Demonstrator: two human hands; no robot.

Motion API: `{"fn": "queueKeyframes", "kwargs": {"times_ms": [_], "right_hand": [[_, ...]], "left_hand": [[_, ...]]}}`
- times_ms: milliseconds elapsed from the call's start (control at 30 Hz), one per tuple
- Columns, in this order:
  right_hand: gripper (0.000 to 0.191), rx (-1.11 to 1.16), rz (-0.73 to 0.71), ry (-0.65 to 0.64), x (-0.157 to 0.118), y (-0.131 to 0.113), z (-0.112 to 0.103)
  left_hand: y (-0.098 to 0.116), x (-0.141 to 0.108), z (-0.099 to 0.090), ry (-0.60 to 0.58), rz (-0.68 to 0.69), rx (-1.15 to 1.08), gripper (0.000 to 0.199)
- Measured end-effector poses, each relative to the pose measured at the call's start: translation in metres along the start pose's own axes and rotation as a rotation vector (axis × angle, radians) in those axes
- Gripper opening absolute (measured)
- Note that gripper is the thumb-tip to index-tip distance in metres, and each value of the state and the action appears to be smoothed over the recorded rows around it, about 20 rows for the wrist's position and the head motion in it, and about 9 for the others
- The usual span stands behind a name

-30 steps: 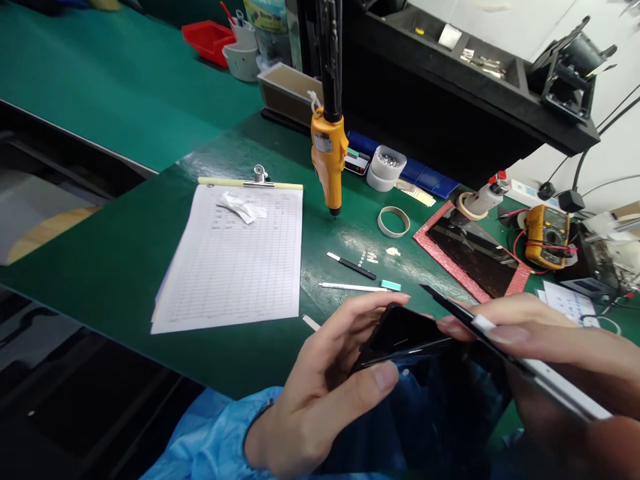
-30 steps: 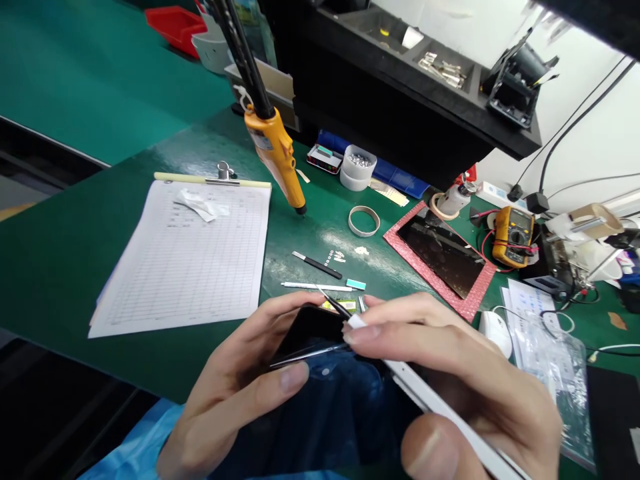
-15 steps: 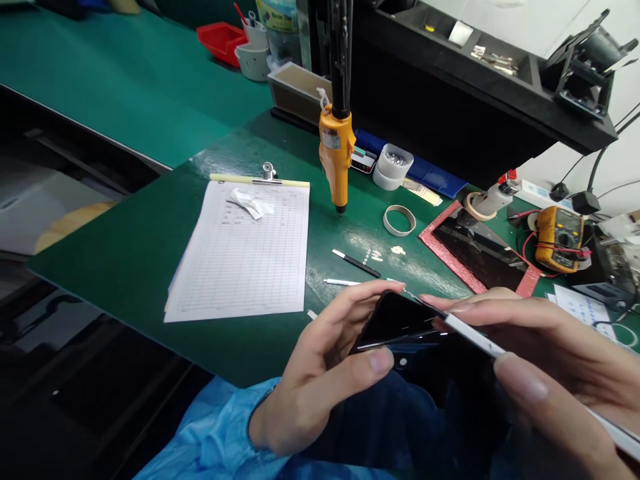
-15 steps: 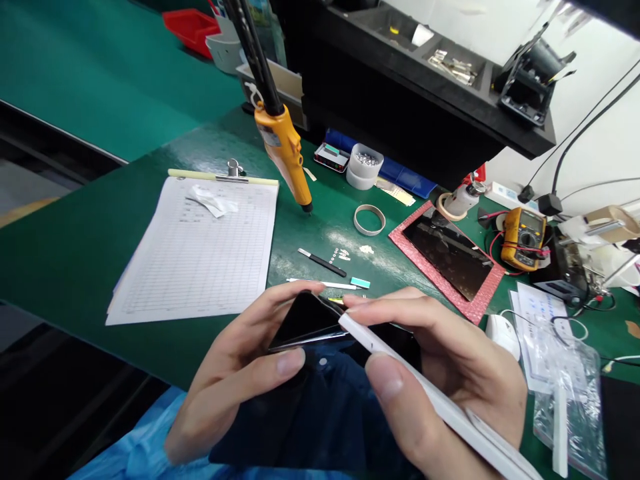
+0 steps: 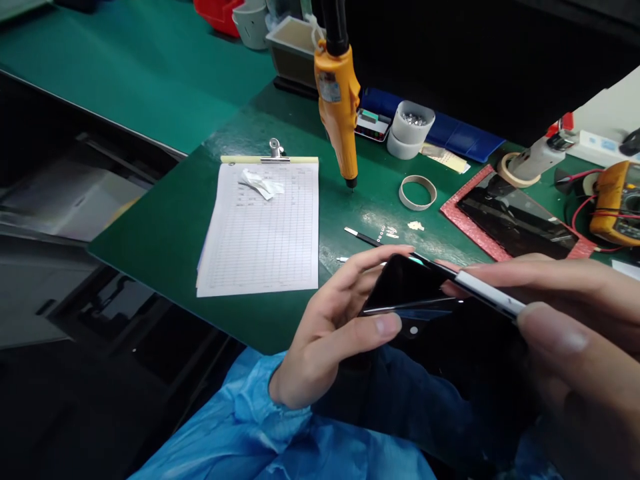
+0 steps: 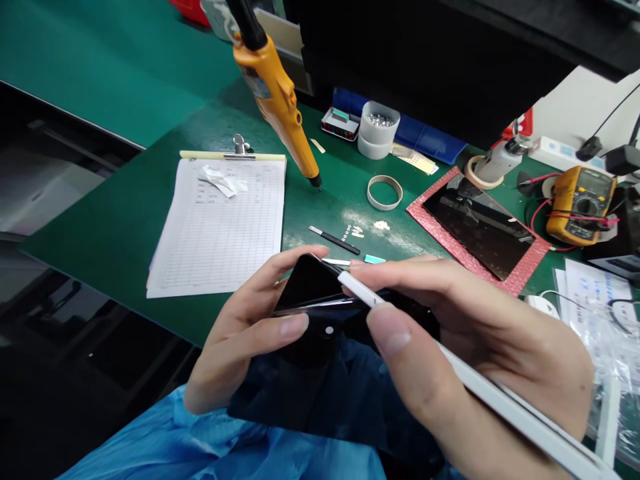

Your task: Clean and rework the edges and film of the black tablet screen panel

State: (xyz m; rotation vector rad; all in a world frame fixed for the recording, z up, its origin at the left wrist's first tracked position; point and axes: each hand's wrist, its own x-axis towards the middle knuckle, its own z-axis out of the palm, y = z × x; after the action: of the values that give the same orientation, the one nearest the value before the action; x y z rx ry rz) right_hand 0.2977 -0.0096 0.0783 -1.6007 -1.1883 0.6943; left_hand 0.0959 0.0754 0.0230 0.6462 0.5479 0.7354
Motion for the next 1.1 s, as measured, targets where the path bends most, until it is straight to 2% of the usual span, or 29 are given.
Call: {"fn": "queueKeyframes", "kwargs": {"times_ms": [167, 333, 467, 633, 767, 967, 1033, 1100], "right_hand": [[0.014, 0.04, -0.005, -0.03, 0.002, 0.005, 0.0], [0.016, 0.045, 0.006, -0.017, -0.003, 0.0, 0.006], [0.01, 0.104, 0.034, 0.025, -0.002, -0.002, 0.01], [0.009, 0.07, 0.026, -0.042, 0.007, 0.003, 0.003], [0.008, 0.088, 0.032, -0.036, 0.01, 0.005, 0.0], [0.014, 0.06, -0.098, -0.07, 0.005, 0.008, -0.004], [0.014, 0.041, -0.13, -0.083, 0.002, 0.009, -0.003], [0.014, 0.017, -0.162, -0.033, -0.001, 0.01, -0.002]], "left_hand": [[0.003, -0.001, 0.003, 0.063, -0.036, 0.022, 0.039], [0.001, 0.0, 0.002, 0.066, -0.035, 0.052, 0.042], [-0.003, 0.002, 0.0, 0.044, -0.006, 0.033, 0.04], [-0.003, 0.002, 0.0, 0.047, -0.009, 0.044, 0.042], [-0.002, 0.003, 0.003, 0.029, 0.006, 0.003, 0.037], [-0.003, -0.002, 0.001, 0.028, 0.039, 0.035, 0.039], [-0.005, -0.004, -0.003, -0.004, 0.065, 0.045, 0.039], [-0.008, -0.004, -0.007, -0.075, 0.101, 0.041, 0.042]]}}
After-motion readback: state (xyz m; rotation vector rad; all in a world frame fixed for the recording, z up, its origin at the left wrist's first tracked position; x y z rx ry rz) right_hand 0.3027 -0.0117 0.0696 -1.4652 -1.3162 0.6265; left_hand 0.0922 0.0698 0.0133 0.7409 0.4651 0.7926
